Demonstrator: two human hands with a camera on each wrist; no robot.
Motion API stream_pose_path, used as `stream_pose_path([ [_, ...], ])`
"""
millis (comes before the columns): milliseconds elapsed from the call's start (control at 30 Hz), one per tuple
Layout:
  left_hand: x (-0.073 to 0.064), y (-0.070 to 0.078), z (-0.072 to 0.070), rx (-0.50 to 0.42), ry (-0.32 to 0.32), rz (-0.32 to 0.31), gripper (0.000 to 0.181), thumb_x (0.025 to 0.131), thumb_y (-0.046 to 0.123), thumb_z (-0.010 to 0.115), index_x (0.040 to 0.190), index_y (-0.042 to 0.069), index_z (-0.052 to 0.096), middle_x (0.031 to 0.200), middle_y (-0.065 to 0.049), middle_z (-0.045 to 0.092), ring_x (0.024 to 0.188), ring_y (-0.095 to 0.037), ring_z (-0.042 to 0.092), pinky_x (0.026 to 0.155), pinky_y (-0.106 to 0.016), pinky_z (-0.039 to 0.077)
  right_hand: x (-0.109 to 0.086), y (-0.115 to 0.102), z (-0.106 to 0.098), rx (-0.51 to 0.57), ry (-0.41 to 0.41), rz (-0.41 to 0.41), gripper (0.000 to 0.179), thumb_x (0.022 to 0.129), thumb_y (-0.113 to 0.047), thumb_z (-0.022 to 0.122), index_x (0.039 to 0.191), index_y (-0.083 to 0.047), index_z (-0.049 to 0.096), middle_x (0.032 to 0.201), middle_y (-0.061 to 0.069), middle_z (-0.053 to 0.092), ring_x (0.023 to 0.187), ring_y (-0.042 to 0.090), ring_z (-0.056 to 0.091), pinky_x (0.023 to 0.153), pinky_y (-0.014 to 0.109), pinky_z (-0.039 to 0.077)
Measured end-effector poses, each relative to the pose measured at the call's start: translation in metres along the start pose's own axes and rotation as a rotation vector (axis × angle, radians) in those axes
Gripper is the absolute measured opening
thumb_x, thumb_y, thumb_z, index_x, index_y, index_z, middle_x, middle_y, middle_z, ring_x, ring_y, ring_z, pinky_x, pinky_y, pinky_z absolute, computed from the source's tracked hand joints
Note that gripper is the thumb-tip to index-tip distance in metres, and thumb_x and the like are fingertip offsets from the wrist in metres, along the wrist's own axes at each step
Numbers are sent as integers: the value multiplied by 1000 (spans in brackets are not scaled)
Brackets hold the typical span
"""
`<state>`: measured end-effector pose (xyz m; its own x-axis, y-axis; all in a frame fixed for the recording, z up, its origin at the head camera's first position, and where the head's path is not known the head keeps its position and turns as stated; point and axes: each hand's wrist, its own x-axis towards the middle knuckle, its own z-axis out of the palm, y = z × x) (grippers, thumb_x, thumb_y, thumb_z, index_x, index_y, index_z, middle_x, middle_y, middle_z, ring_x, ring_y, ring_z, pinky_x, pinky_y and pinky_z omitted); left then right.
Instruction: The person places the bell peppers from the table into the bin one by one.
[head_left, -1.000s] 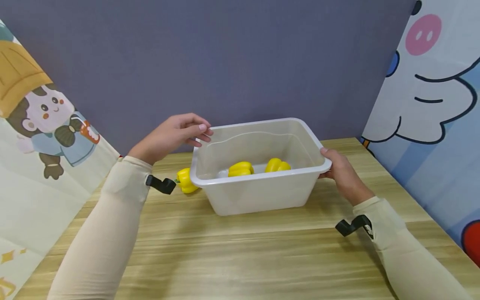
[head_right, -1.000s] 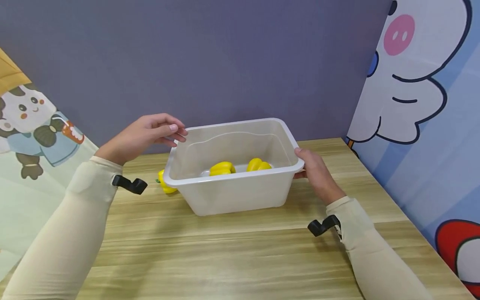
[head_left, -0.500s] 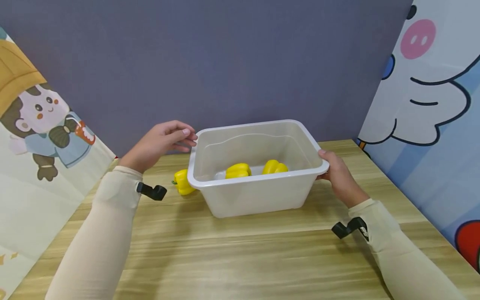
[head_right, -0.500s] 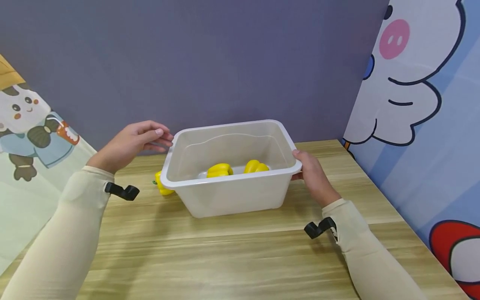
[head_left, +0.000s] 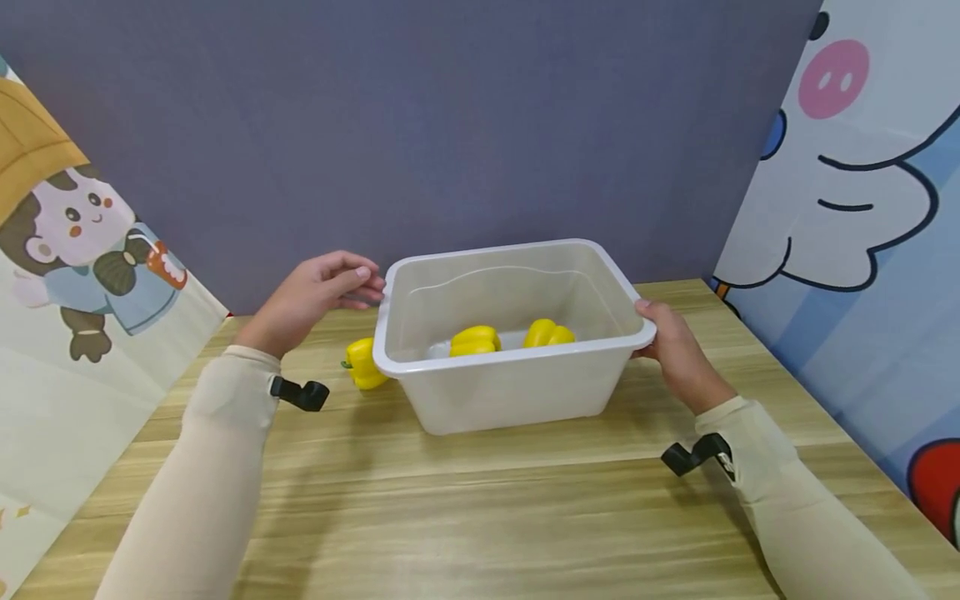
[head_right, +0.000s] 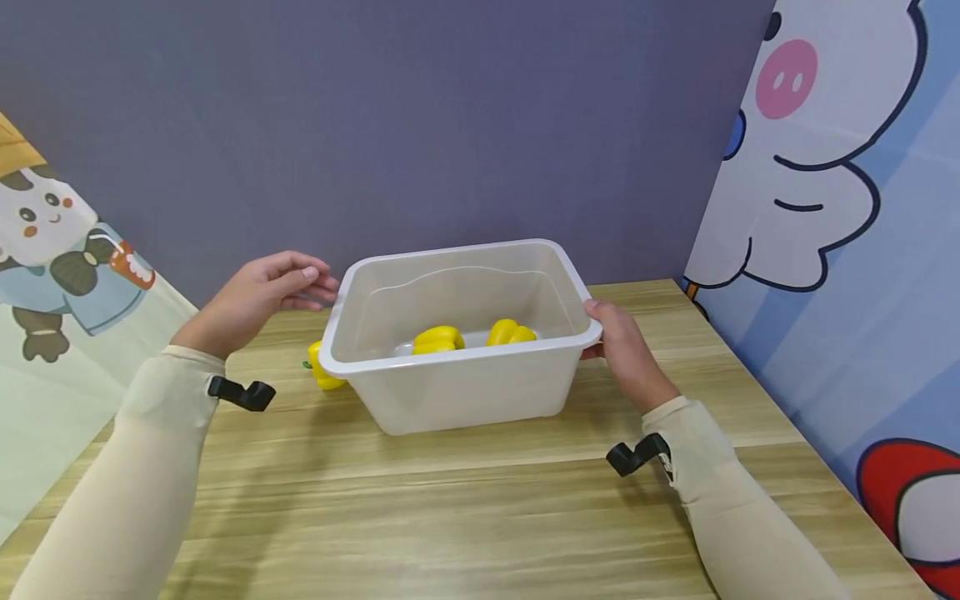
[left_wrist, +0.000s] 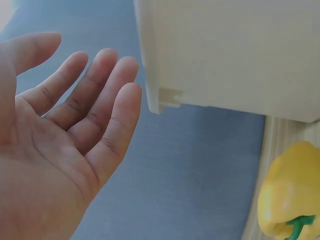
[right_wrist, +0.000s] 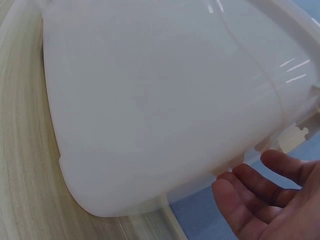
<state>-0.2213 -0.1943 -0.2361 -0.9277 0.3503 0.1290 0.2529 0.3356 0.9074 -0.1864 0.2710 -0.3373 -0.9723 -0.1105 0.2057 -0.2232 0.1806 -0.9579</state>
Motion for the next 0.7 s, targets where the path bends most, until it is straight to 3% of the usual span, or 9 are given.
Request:
stream_pose_path([
  [433, -7, -10, 2, 11, 68, -19, 39, 104, 35, 56, 127, 3, 57, 121, -17, 64, 112, -31, 65, 94, -38, 53, 0, -1, 3, 20, 17, -13, 59, 107, -40, 28, 129, 11, 49, 101, 5, 62, 86, 14, 59, 73, 36, 53],
  [567, -8, -13, 2, -3, 82, -12, 39, 103, 35, 57, 125, 3, 58, 120, -19, 64, 113, -36, 64, 95, -42, 53, 0, -1, 3, 18, 23, -13, 61, 107, -41, 27, 129, 12, 48, 101, 5, 62, 86, 14, 59, 73, 36, 53],
  [700, -7, -17, 2, -22, 77, -18, 39, 103, 34, 58, 125, 2, 58, 122, -24, 63, 112, -34, 64, 92, -38, 54, 0, -1, 3, 24, 41, 2, 61, 107, -42, 28, 127, 11, 49, 99, 3, 62, 85, 13, 59, 73, 35, 52],
])
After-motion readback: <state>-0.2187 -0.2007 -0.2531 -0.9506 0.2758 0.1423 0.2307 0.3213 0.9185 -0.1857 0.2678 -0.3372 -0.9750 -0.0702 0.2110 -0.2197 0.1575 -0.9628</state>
